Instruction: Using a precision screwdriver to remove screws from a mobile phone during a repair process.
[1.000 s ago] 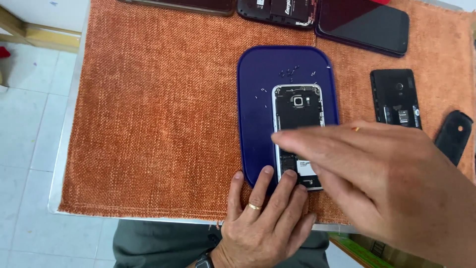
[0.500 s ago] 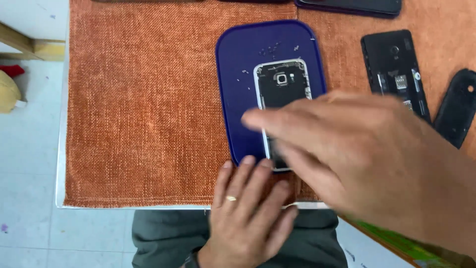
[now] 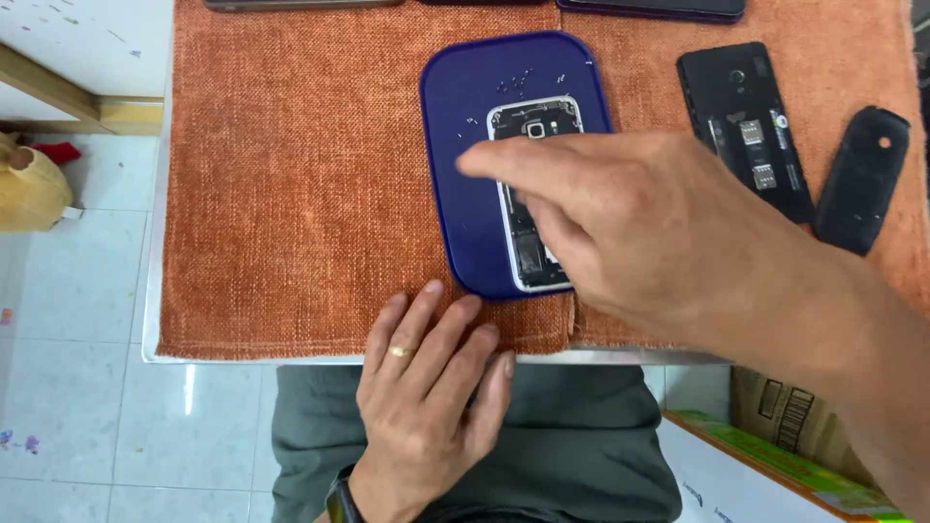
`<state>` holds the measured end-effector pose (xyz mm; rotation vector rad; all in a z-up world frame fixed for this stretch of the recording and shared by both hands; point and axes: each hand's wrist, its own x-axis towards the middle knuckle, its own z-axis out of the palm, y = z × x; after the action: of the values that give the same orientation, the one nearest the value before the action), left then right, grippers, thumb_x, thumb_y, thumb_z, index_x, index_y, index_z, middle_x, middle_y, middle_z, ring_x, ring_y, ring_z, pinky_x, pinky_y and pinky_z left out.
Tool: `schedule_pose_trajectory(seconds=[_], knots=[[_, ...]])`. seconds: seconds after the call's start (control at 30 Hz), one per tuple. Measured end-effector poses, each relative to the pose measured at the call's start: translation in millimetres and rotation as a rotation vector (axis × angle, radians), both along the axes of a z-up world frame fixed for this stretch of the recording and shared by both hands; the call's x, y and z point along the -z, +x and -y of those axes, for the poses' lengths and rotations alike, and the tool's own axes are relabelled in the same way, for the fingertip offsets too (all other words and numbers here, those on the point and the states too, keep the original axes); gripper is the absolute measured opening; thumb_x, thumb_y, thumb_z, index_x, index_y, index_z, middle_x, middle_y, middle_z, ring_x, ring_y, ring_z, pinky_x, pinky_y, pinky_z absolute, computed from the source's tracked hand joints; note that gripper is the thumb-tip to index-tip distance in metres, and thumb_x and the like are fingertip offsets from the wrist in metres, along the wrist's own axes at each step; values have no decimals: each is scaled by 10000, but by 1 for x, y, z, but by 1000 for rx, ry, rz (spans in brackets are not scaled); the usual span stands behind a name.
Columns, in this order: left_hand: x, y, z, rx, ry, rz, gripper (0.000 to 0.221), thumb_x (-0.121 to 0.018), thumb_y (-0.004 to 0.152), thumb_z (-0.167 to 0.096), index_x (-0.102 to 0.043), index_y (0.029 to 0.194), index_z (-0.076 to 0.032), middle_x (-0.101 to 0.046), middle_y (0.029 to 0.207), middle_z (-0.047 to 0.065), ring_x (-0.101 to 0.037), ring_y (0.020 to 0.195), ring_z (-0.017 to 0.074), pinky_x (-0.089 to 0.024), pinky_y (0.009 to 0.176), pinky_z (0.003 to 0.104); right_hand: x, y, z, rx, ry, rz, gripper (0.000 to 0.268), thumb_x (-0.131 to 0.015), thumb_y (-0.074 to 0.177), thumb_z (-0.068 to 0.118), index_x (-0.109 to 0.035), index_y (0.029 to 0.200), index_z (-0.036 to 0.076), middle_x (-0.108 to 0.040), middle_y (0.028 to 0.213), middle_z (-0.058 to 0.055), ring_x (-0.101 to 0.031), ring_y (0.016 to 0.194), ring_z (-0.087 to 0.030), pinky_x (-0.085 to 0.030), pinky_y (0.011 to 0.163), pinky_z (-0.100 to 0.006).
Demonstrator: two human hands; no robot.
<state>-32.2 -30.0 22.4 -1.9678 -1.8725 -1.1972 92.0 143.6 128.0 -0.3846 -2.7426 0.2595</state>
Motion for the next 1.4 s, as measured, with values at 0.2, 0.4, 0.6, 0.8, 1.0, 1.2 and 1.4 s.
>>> schedule_pose_trajectory(seconds=[0.2, 0.4, 0.6, 0.8, 1.0, 1.2, 1.4], knots=[[0, 4, -10, 33, 25, -6, 151, -670, 989, -218, -728, 1018, -81, -725, 1156, 121, -679, 1166, 363, -464, 1064, 511, -1, 3, 2, 99, -89, 64, 428, -569, 990, -58, -597, 1413, 2, -642, 719, -94, -614, 576, -269, -466, 522, -437], [6, 7, -22, 117, -138, -66, 301, -682, 992, -315, -671, 1221, -118, -619, 1391, 116, -588, 1260, 398, -397, 1096, 569, 7, 0, 5, 72, -13, -87, 338, -602, 1018, -77, -638, 1352, -36, -765, 1079, -171, -682, 720, -313, -511, 620, -439], [15, 10, -26, 64, -39, -119, 318, -709, 988, -366, -710, 1213, -141, -676, 1349, 59, -636, 1252, 368, -457, 1071, 589, -1, 0, 8, 141, -193, 44, 565, -492, 946, -82, -445, 1506, -24, -738, 999, -156, -730, 775, -291, -576, 656, -419], [15, 11, -26, 55, -45, -98, 301, -679, 1008, -359, -706, 1209, -136, -674, 1332, 53, -624, 1252, 368, -436, 1084, 589, 16, 8, 1, 192, 183, 111, 213, -756, 1070, 200, -690, 1228, 74, -592, 567, -31, -582, 482, -219, -401, 419, -394], [14, 10, -26, 63, -39, -77, 303, -685, 1009, -349, -707, 1214, -127, -676, 1337, 60, -635, 1248, 373, -450, 1078, 606, 0, 2, 4, 209, 157, 80, 329, -709, 1018, 140, -698, 1333, 43, -705, 833, 11, -678, 682, -226, -492, 532, -393], [17, 11, -27, 69, -62, -90, 304, -679, 1019, -370, -723, 1220, -145, -673, 1338, 51, -604, 1285, 348, -437, 1097, 580, 9, 10, -5, 80, 206, 36, 100, -741, 1064, 16, -682, 1035, 91, -548, 603, 46, -498, 500, -115, -328, 415, -299], [14, 10, -30, 63, -65, -108, 280, -671, 1016, -352, -733, 1200, -151, -683, 1330, 53, -633, 1251, 339, -440, 1089, 551, 3, 8, -3, 89, 341, 93, 148, -757, 1083, 54, -672, 1031, 162, -568, 625, 53, -543, 510, -153, -411, 444, -319]])
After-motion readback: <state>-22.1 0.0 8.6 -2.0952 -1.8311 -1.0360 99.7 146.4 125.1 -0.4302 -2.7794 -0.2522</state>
